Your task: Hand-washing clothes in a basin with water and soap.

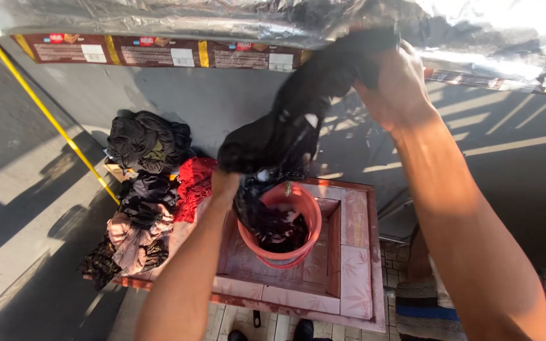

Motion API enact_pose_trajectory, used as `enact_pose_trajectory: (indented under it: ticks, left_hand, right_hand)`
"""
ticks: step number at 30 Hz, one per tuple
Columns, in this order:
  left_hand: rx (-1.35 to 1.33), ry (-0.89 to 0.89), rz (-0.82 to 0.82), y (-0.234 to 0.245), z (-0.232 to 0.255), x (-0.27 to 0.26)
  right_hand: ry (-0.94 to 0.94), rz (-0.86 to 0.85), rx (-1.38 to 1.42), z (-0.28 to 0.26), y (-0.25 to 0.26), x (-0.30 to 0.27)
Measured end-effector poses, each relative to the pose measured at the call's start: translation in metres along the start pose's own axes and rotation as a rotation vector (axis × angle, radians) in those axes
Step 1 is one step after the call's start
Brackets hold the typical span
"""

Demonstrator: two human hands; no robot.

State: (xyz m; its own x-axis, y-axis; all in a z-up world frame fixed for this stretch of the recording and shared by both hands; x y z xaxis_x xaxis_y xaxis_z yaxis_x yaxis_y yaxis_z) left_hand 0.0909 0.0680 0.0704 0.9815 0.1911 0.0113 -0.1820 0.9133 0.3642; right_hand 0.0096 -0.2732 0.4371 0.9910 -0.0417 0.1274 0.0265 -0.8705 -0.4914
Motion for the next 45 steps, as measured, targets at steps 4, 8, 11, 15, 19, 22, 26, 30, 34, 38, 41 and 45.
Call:
enact_pose_trajectory:
  ticks: [4,8,11,15,19,22,26,30,34,38,41,45]
  left_hand:
    - [0.312,-0.052,-0.181,0.027,0.082,0.003]
    - [0.393,-0.400,-0.368,0.005,0.161,-0.009]
    - [0.430,-0.547,-0.422,-0.002,0.203,-0.021]
    - [0.431,-0.843,-0.427,-0.008,0.261,-0.037]
    - [0.252,-0.973,-0.371,-0.007,0.336,-0.054]
    - [0.143,-1.096,-0.287,-0.004,0.379,-0.058]
    - [-0.089,-1.080,-0.225,0.029,0.419,-0.086]
    - [-0.221,-0.798,-0.108,0.066,0.401,-0.068]
    - [-0.318,-0.544,-0.067,0.105,0.323,-0.014]
    - [-0.492,-0.165,-0.225,0.104,0.228,-0.033]
    - [-0.382,-0.257,-0.363,0.059,0.144,-0.035]
    - [0.080,-0.361,-0.241,0.025,0.129,-0.074]
  right_hand:
    - [-0.127,-0.034,-0.306,0.105,0.081,0.012]
    - [-0.261,0.023,-0.700,0.234,0.151,0.017]
    - [-0.505,0.119,-0.862,0.265,0.143,0.000]
    - [-0.237,-0.051,-1.379,0.275,0.107,-0.005]
    - [0.049,-0.491,-1.028,0.249,-0.007,-0.039]
    - [0.055,-0.415,-0.764,0.232,-0.042,-0.042]
    - [0.089,-0.092,-0.624,0.232,-0.033,-0.016]
    - [0.181,0.077,-0.181,0.226,-0.002,0.017]
    - [0.049,0.137,0.140,0.168,-0.028,0.020]
    - [0.127,0.114,0.142,0.138,-0.041,0.041]
    - [0.111,0.113,0.233,0.105,-0.072,0.032]
    - [0.111,-0.039,0.462,0.087,-0.089,0.045]
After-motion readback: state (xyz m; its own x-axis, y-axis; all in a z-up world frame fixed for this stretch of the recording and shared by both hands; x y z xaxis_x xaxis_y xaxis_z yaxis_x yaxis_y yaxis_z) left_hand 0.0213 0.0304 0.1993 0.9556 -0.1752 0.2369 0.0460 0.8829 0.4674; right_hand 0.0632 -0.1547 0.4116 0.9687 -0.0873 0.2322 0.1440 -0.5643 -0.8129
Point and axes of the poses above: each hand's wrist, its own x-axis towards the middle knuckle, its own y-axis out of the back of the hand, z = x × y, the point moved 7 cm from there along x, towards the middle knuckle, and after that the axes turned 7 degrees about -y, right-handed, at the moved point
